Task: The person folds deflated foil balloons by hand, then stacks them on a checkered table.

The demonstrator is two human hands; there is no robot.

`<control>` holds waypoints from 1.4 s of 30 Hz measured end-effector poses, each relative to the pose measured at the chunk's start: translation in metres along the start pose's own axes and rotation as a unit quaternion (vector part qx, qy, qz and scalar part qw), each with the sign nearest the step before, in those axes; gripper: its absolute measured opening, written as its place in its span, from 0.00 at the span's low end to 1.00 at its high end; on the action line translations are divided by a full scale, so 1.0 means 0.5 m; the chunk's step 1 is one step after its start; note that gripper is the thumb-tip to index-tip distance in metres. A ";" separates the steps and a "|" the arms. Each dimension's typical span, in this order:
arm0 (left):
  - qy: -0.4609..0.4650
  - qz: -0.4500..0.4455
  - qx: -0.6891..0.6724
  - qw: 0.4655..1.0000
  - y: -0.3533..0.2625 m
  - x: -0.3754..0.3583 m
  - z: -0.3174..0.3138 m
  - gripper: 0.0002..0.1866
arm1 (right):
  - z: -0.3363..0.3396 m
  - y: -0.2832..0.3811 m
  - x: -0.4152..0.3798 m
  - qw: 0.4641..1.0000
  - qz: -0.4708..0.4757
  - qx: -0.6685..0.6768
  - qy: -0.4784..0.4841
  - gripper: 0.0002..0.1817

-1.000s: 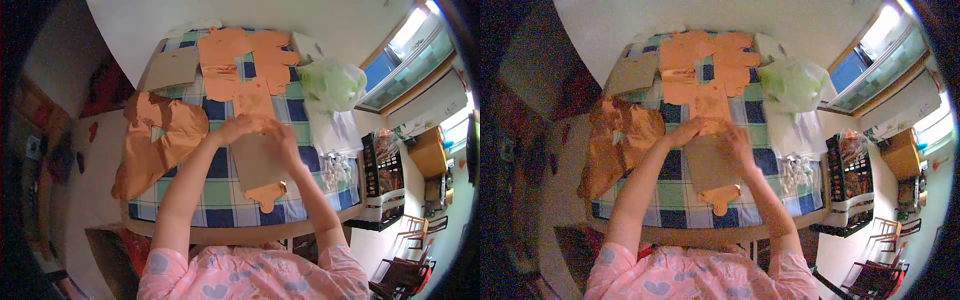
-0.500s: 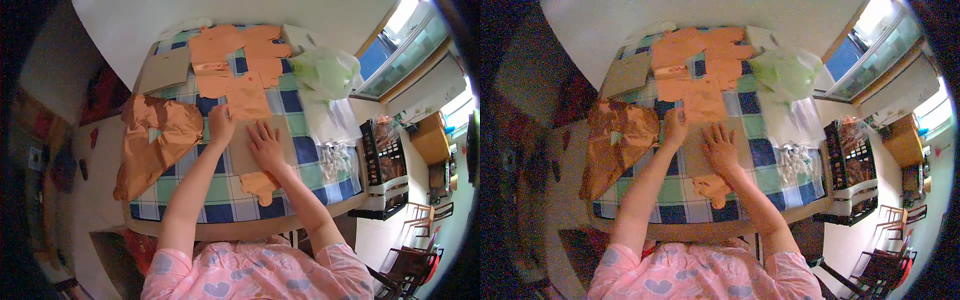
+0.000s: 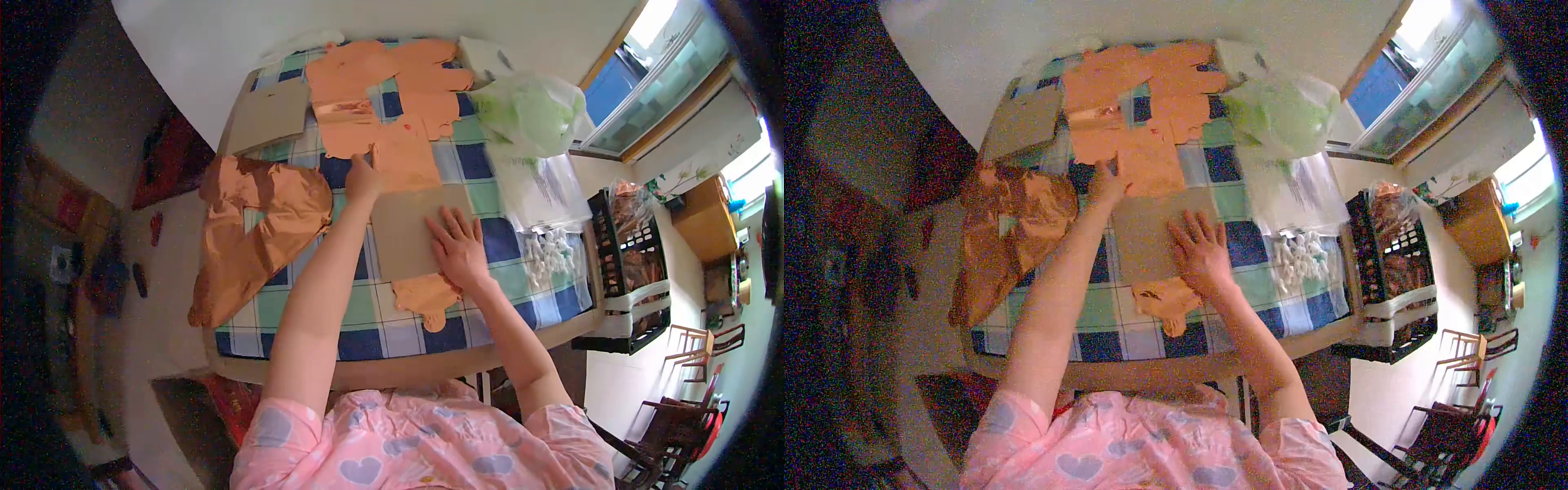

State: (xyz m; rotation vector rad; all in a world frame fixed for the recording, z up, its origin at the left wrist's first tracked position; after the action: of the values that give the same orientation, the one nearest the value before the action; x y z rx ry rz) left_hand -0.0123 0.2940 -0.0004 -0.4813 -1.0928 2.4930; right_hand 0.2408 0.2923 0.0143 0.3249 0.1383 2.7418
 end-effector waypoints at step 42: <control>0.035 -0.433 0.070 0.898 0.090 -0.263 0.045 0.22 | -0.017 -0.113 -0.032 0.961 -0.029 0.276 -0.004 0.28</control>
State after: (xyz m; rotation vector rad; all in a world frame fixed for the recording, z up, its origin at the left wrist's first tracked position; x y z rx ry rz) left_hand 0.0829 0.1905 0.0009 -0.0075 -0.8279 1.7205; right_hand 0.2732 0.3379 -0.0049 0.4676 0.9012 2.5939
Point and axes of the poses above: each hand's wrist, its own x-axis towards the middle knuckle, its own z-axis out of the back of the hand, y = z × x, the point moved 3 cm from there along x, towards the middle knuckle, and after that the axes turned 11 degrees about z, right-handed, at the moved point
